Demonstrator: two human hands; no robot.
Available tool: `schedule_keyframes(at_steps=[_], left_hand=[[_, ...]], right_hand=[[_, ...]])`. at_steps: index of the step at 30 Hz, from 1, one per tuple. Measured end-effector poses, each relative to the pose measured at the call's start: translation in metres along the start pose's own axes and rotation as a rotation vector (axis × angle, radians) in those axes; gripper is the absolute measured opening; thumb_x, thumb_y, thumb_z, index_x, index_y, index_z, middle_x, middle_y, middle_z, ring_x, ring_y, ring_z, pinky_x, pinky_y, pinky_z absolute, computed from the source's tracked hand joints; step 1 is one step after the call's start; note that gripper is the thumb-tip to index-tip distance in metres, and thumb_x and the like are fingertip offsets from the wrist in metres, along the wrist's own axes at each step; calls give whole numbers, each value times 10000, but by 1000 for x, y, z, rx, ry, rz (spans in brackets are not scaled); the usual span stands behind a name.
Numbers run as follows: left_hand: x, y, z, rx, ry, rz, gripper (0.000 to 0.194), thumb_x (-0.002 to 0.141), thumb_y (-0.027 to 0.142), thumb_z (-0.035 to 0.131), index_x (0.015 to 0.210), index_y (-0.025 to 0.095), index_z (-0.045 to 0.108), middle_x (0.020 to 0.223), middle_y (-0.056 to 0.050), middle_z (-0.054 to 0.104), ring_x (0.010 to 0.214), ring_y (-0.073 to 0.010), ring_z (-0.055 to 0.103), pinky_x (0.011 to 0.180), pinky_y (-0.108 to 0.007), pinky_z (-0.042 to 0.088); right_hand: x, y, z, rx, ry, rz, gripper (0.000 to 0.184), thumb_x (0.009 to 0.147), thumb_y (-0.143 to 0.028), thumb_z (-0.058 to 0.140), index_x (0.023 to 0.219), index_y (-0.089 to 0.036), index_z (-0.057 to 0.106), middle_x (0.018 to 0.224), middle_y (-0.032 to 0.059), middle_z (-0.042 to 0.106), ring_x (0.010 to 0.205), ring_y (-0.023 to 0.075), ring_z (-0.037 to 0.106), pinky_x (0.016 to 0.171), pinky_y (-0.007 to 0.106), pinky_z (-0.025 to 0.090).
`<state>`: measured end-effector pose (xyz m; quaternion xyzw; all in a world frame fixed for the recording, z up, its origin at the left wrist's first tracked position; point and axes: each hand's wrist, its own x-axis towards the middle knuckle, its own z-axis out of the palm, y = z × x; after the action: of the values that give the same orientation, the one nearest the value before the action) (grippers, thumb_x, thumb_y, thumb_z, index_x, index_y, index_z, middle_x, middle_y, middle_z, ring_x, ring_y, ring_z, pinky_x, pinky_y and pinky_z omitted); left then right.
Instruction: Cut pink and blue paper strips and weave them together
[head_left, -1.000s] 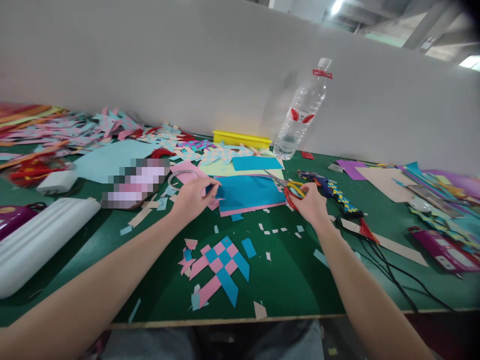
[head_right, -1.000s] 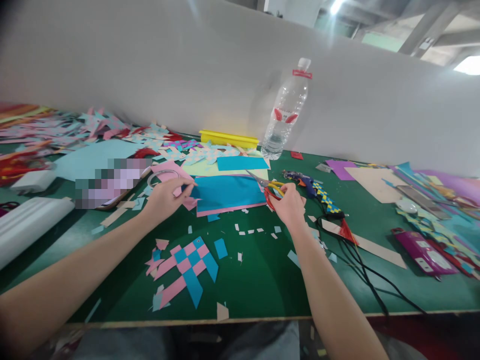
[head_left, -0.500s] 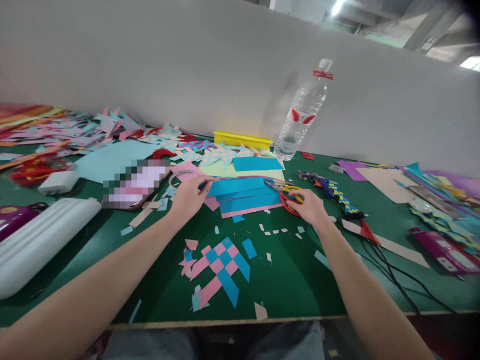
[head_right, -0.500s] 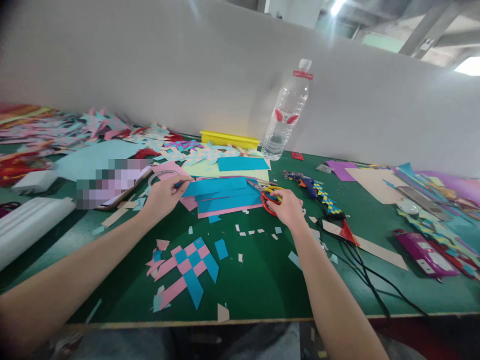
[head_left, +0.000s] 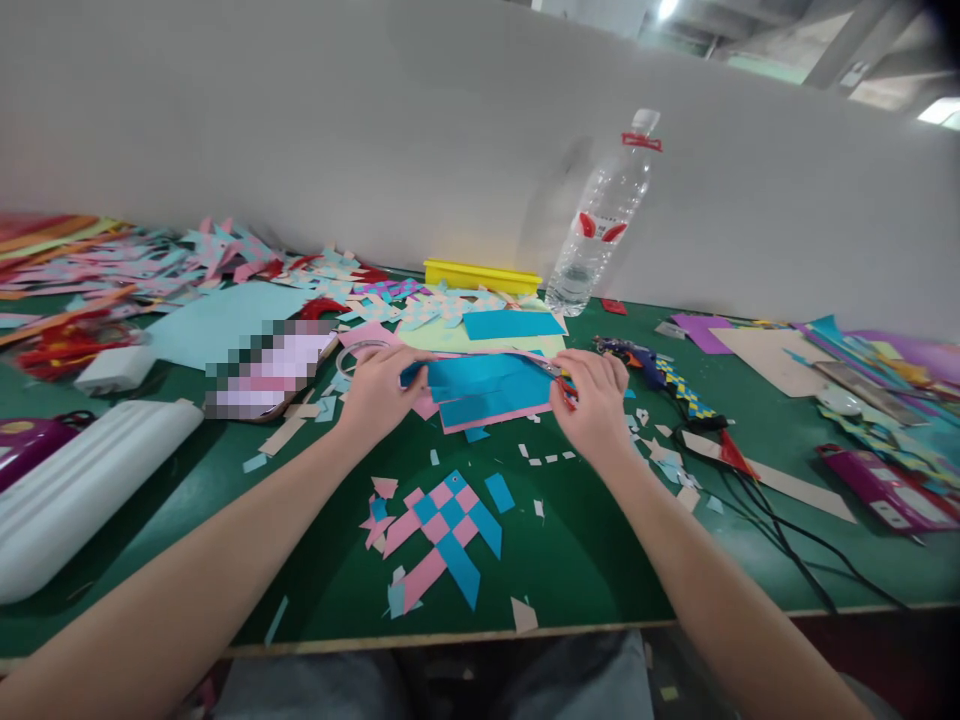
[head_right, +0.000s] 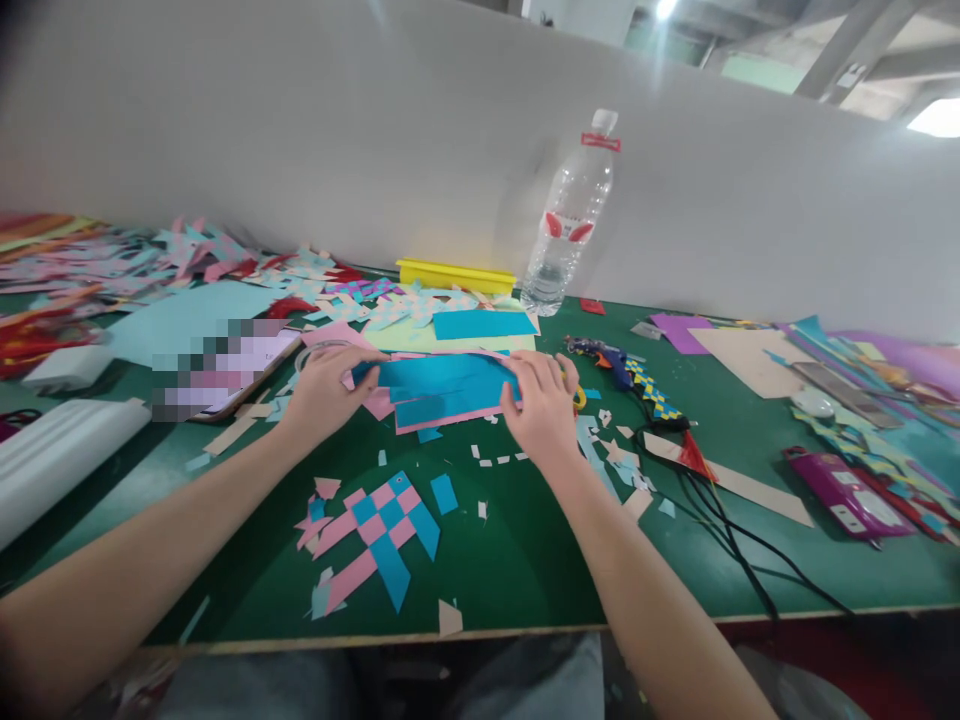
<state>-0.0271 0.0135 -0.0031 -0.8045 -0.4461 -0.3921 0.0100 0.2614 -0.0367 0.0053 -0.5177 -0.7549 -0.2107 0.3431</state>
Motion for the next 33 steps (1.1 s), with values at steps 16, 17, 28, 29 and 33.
schedule_keyframes(at_steps=[16,17,28,29,33], left_hand=[[-1,16,-12,0,247,330,203,814,153,609,1004,222,628,898,-11,733,797,-186,674,848,-366,417],[-1,17,-12,-10,259,324,210,812,150,612,1007,227,626,883,-5,732,784,-184,673,845,-366,420],[0,11,-5,-499,332,-83,342,911,299,506,1240,229,443,928,-32,615,773,-152,602,706,-310,497],[0,10,-4,-548,308,-97,308,928,309,473,1224,225,453,920,-35,611,767,-152,598,701,-309,497],[-1,18,-7,-579,35,-100,277,966,330,380,1087,191,587,952,-72,639,900,-192,603,809,-345,475]], right_hand=[[25,-50,26,119,-182,-207,337,910,-417,493,1142,-181,559,1047,96,680,1126,242,563,1152,533,102],[24,-50,27,133,-161,-202,280,926,-398,470,1074,-193,590,989,80,689,1066,227,589,1147,524,121],[25,-44,10,701,-143,230,307,902,-425,517,763,-208,682,776,28,704,731,178,638,834,350,482],[25,-44,8,799,-148,332,334,892,-460,519,757,-203,684,755,28,700,677,168,627,741,320,500],[27,-48,3,1211,-148,654,399,837,-560,549,724,-192,653,615,24,670,552,142,593,603,279,502]])
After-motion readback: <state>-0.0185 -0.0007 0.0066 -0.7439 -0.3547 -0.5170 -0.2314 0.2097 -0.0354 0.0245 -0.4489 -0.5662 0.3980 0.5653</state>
